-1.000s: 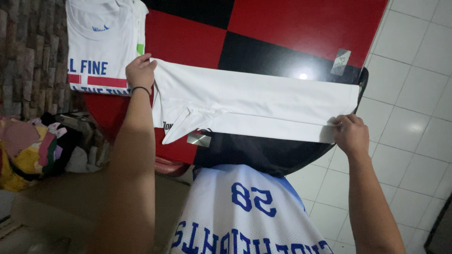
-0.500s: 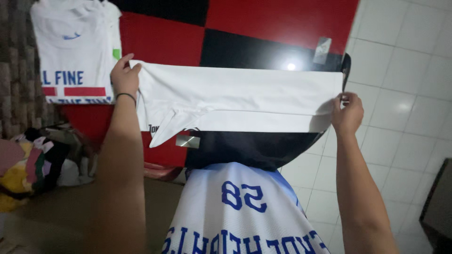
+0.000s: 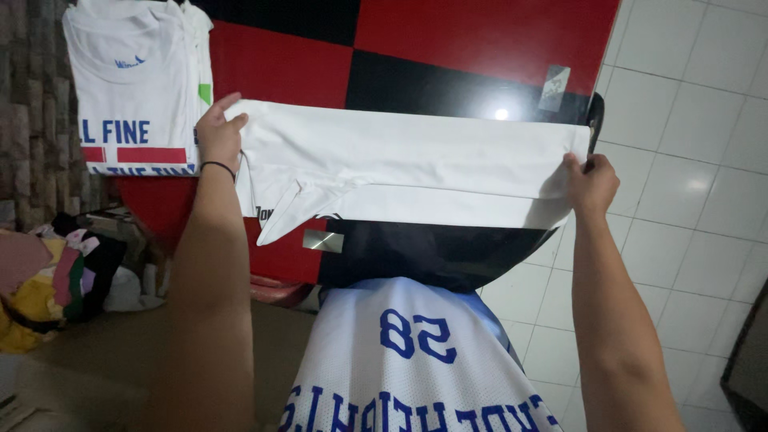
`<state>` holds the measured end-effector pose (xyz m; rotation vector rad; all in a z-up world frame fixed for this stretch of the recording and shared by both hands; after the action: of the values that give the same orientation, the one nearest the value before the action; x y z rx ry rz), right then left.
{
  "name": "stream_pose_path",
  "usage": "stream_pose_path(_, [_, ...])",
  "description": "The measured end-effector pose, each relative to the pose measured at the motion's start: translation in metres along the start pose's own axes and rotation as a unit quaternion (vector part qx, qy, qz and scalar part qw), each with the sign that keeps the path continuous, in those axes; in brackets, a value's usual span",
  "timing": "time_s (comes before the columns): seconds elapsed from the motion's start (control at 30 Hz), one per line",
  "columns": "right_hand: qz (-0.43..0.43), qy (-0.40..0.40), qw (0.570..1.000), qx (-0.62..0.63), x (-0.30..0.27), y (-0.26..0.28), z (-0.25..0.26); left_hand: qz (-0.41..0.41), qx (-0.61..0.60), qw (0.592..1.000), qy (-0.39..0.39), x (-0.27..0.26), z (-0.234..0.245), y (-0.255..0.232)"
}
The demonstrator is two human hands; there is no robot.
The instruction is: The person lays a white t-shirt on a red and black table, smooths it, then folds it in half lengthwise and in half again to create a compact rectangle. The folded shirt is placed on a stack of similar shirts.
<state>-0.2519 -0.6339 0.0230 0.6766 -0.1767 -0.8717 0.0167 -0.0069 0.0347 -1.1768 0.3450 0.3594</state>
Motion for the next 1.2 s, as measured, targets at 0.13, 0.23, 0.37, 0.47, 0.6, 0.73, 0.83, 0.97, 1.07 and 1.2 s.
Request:
stream_pose_path(0.13, [0.018,-0.027,0.999,0.012,-0.004,-0.004,0.000,-0.050,-0.036,0.998,-0.013,0.002,-0.001,0.004])
stream_pose_path(0.23, [0.029,-0.068,0.997,0.032,-0.007,-0.002,0.000,-0.045,0.006,0.998,-0.038,-0.003,-0.002,-0.002])
stream_pose_path(0.37, [-0.007,-0.071,0.997,0.032,-0.010,-0.001,0.001,-0.006,0.108,0.991,-0.083,-0.015,-0.005,-0.012])
stream_pose_path(0.47, [-0.001,-0.098,0.995,0.018,-0.014,0.003,-0.005,-0.126,0.295,0.924,-0.208,-0.032,-0.015,-0.020])
stream_pose_path(0.6, [0.155,-0.103,0.983,0.002,-0.036,0.029,-0.044,-0.219,0.413,0.879,-0.092,-0.064,-0.061,-0.019])
stream_pose_path(0.73, [0.427,0.165,0.884,0.098,-0.104,0.106,-0.148,-0.389,0.469,0.786,0.106,-0.095,-0.112,-0.020])
stream_pose_path(0.83, [0.519,0.212,0.828,-0.011,-0.153,0.161,-0.185,-0.349,0.445,0.816,0.118,-0.099,-0.120,-0.031])
stream_pose_path(0.97, [0.448,0.275,0.851,-0.002,-0.159,0.187,-0.169,-0.267,0.511,0.797,0.182,-0.099,-0.116,-0.038])
stream_pose_path(1.07, [0.363,0.284,0.883,-0.090,-0.134,0.163,-0.133,-0.269,0.521,0.785,0.201,-0.102,-0.117,-0.035])
stream_pose_path(1.2, [0.247,0.235,0.927,-0.158,-0.091,0.103,-0.078,-0.274,0.532,0.774,0.205,-0.103,-0.117,-0.031])
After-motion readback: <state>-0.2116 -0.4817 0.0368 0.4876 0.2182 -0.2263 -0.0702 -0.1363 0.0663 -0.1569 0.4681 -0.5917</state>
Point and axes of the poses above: each hand's wrist, its own x-axis towards the middle knuckle, its own z-axis out of the back of the hand, y = z × x, the point moved 1 cm from there along x, towards the middle knuckle, and after that the axes turned 11 degrees about x, right-handed, at the moved point
